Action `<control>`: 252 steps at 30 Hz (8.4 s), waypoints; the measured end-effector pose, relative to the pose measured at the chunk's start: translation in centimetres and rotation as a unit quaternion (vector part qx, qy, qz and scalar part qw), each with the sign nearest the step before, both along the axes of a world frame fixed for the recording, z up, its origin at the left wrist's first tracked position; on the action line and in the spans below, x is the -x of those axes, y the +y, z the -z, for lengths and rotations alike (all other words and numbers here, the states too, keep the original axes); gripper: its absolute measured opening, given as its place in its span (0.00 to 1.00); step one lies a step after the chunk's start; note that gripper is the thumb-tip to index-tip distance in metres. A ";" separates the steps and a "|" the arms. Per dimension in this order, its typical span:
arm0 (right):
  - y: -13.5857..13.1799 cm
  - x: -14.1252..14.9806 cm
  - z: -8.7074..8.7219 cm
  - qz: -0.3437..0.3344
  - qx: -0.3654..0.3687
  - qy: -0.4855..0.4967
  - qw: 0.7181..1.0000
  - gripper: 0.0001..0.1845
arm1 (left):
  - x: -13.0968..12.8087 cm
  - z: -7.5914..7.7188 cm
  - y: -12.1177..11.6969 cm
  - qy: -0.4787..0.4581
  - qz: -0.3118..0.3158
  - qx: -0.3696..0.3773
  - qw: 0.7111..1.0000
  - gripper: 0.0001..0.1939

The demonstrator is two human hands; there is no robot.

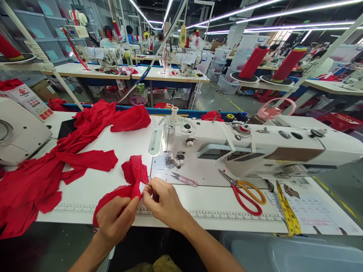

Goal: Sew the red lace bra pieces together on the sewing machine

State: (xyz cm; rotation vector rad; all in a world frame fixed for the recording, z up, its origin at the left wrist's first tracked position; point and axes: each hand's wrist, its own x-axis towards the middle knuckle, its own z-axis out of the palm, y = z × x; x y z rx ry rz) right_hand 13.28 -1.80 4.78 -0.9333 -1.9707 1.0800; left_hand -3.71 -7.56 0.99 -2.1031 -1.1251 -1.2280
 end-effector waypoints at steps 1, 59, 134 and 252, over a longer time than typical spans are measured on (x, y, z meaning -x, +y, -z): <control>0.0 0.1 0.1 0.002 0.023 0.008 1.000 0.10 | -0.1 0.1 0.0 -0.005 0.001 0.001 1.000 0.11; -3.4 -2.4 -1.4 -0.077 0.219 -0.170 0.958 0.16 | -0.2 0.6 0.1 0.078 0.001 -0.014 0.997 0.06; -1.6 -0.4 1.1 0.045 -0.056 -0.021 0.997 0.10 | -1.2 0.7 0.9 -0.064 -0.013 0.114 0.991 0.06; 0.3 -1.5 0.9 -0.024 0.449 0.186 0.874 0.16 | -0.7 1.9 0.4 0.009 0.100 0.020 0.995 0.12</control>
